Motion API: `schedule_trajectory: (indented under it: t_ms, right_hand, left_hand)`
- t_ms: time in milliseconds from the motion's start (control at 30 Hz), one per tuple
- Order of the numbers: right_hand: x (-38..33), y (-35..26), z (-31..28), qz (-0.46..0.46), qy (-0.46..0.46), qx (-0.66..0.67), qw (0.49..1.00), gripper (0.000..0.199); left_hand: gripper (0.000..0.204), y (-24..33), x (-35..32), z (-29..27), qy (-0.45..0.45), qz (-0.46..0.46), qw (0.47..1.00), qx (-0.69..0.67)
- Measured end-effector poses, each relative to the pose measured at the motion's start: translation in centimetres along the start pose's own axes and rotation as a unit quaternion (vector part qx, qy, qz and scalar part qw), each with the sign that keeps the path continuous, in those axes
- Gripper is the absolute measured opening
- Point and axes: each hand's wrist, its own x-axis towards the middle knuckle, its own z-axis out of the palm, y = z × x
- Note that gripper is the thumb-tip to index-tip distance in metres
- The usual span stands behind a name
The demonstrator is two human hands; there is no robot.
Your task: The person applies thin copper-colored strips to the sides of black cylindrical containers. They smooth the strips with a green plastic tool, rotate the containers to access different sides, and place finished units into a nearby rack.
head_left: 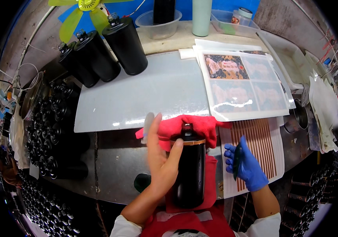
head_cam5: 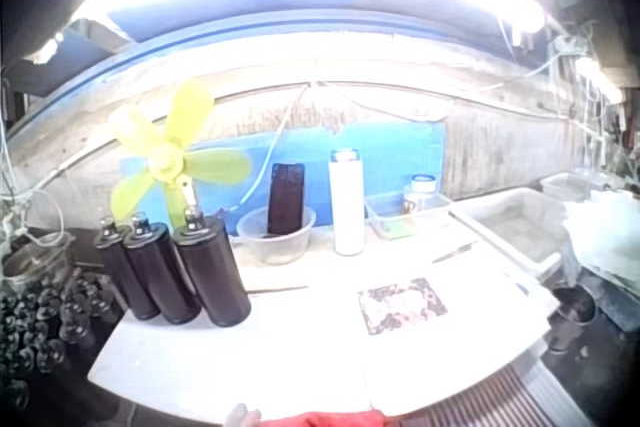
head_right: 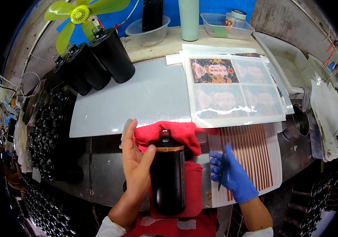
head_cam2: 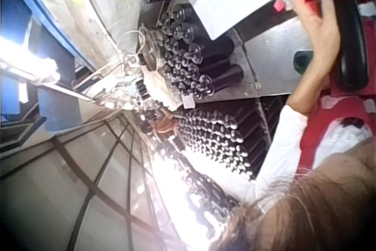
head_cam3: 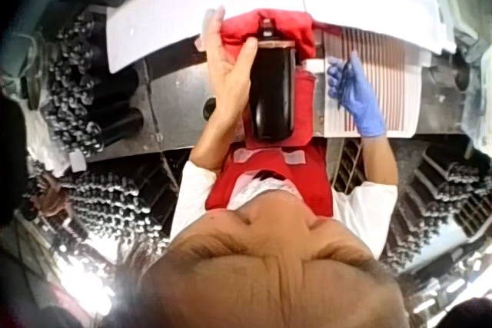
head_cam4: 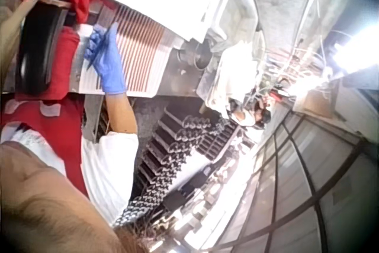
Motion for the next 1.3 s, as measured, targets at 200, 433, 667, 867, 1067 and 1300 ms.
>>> schedule_trajectory:
  t_ms: [200,433,667,867,1067,1300]
  right_hand:
    - [-2.5,0.5,1.0,-0.111,-0.008,-0.077,0.991,0.047]
    - [-2.4,1.0,6.5,-0.258,-0.039,-0.079,0.962,0.044]
    - [-2.8,2.5,12.5,-0.521,0.027,-0.457,0.720,0.039]
    - [-1.6,3.9,11.6,-0.489,0.072,-0.430,0.756,0.032]
    - [0.9,4.3,7.7,-0.392,0.023,-0.212,0.895,0.030]
    - [-1.0,3.2,8.9,-0.467,0.026,-0.307,0.829,0.030]
  left_hand:
    - [0.067,0.5,0.4,0.9,-0.024,0.033,0.988,0.148]
    - [0.089,1.7,0.0,1.2,-0.025,0.041,0.969,0.241]
    - [0.111,3.8,-9.7,-0.6,-0.208,0.098,0.890,0.394]
    - [0.101,1.4,-10.3,-1.9,-0.246,0.196,0.815,0.487]
    - [0.118,-2.5,-10.3,-4.6,-0.326,-0.027,0.920,0.216]
    - [0.106,1.2,-11.2,-3.6,-0.226,0.185,0.865,0.408]
